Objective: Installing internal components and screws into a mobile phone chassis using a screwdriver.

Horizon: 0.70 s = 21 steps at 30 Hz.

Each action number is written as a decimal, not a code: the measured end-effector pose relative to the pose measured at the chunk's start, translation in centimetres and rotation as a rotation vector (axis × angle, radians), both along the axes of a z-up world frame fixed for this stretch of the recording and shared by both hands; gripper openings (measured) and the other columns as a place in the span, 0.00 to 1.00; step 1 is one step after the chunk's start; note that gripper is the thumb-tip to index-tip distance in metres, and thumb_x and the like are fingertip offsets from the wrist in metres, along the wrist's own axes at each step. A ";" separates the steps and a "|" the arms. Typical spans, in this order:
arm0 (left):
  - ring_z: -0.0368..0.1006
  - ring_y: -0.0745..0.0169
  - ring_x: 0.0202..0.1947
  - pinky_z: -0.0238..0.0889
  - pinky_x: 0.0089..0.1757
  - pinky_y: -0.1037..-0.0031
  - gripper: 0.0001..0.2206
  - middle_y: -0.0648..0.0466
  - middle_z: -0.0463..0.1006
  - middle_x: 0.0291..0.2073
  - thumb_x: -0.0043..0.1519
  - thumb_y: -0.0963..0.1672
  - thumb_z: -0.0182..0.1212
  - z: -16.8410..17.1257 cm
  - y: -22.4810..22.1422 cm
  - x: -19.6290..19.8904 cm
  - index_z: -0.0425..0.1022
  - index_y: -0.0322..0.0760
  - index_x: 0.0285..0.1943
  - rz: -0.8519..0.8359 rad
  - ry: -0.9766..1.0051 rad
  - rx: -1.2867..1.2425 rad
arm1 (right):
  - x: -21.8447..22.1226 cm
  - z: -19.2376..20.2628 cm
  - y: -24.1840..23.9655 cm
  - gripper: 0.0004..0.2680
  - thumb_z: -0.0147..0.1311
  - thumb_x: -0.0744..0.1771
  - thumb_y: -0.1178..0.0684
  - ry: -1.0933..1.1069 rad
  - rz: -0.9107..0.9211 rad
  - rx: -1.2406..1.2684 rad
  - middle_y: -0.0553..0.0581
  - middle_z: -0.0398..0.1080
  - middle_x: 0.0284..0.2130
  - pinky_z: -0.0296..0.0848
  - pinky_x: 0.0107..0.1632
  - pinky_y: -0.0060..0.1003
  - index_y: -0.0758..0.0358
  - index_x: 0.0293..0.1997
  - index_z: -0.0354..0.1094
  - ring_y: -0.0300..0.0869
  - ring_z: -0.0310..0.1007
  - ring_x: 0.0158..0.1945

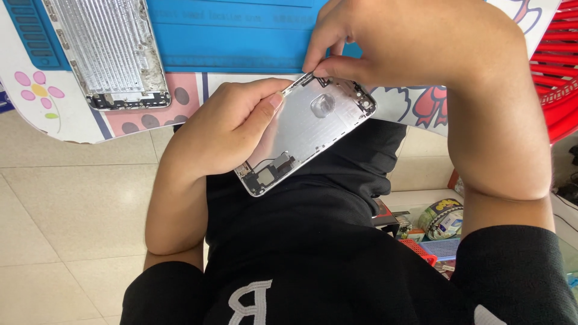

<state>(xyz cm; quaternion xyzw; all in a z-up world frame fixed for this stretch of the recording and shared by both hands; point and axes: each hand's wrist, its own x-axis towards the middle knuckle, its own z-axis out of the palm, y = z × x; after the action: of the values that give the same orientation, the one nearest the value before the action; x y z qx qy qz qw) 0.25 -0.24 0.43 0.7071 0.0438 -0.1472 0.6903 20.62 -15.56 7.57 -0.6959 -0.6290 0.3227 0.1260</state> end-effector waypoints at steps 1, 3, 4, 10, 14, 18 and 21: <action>0.67 0.72 0.21 0.60 0.27 0.77 0.17 0.57 0.73 0.20 0.71 0.40 0.46 0.4 0.1 0.3 0.71 0.27 0.66 0.001 0.001 0.002 | -0.1 0.2 0.1 0.04 0.64 0.65 0.55 0.001 0.001 0.002 0.52 0.79 0.33 0.72 0.34 0.38 0.57 0.41 0.81 0.45 0.76 0.31; 0.65 0.71 0.15 0.59 0.24 0.76 0.16 0.57 0.71 0.13 0.71 0.41 0.45 1.3 0.1 0.7 0.72 0.30 0.64 -0.043 0.159 -0.041 | -0.4 0.4 0.1 0.04 0.64 0.64 0.56 -0.065 0.012 0.029 0.53 0.78 0.32 0.72 0.32 0.39 0.57 0.40 0.81 0.46 0.76 0.30; 0.65 0.71 0.15 0.59 0.24 0.76 0.16 0.57 0.71 0.13 0.71 0.41 0.45 1.1 0.1 0.5 0.72 0.30 0.64 -0.043 0.159 -0.040 | -0.5 0.4 0.2 0.04 0.64 0.64 0.56 -0.065 0.011 0.031 0.53 0.78 0.32 0.72 0.32 0.39 0.57 0.40 0.81 0.46 0.76 0.30; 0.64 0.70 0.18 0.58 0.25 0.75 0.16 0.55 0.71 0.18 0.71 0.41 0.47 0.2 -0.1 0.1 0.73 0.27 0.64 -0.014 0.030 0.043 | -0.4 0.1 0.2 0.04 0.64 0.64 0.55 -0.108 0.005 -0.018 0.54 0.78 0.28 0.71 0.31 0.39 0.56 0.40 0.81 0.46 0.76 0.28; 0.65 0.71 0.17 0.58 0.25 0.75 0.16 0.55 0.71 0.16 0.70 0.41 0.47 0.7 -0.1 0.3 0.72 0.28 0.64 -0.010 0.095 0.038 | -0.4 -0.1 0.1 0.04 0.64 0.64 0.56 -0.065 -0.005 0.004 0.54 0.77 0.28 0.71 0.31 0.39 0.57 0.40 0.81 0.46 0.76 0.28; 0.66 0.70 0.20 0.59 0.26 0.74 0.15 0.54 0.72 0.19 0.71 0.41 0.47 0.3 -0.2 0.1 0.73 0.28 0.63 -0.004 0.047 0.045 | -0.1 -0.4 -0.4 0.04 0.61 0.66 0.56 0.029 -0.018 0.016 0.55 0.78 0.30 0.72 0.32 0.37 0.59 0.41 0.80 0.45 0.76 0.29; 0.67 0.70 0.22 0.60 0.28 0.75 0.15 0.55 0.73 0.21 0.72 0.41 0.48 0.0 -0.1 -0.1 0.73 0.28 0.64 -0.008 0.006 0.028 | 0.5 -0.7 -1.2 0.06 0.58 0.68 0.53 0.159 -0.057 -0.027 0.54 0.78 0.32 0.72 0.33 0.34 0.61 0.44 0.79 0.42 0.77 0.30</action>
<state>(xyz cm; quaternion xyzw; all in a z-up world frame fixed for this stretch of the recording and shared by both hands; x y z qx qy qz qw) 0.14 -0.35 0.40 0.7162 0.0453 -0.1515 0.6797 21.14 -16.73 6.88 -0.6874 -0.5927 0.3815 0.1752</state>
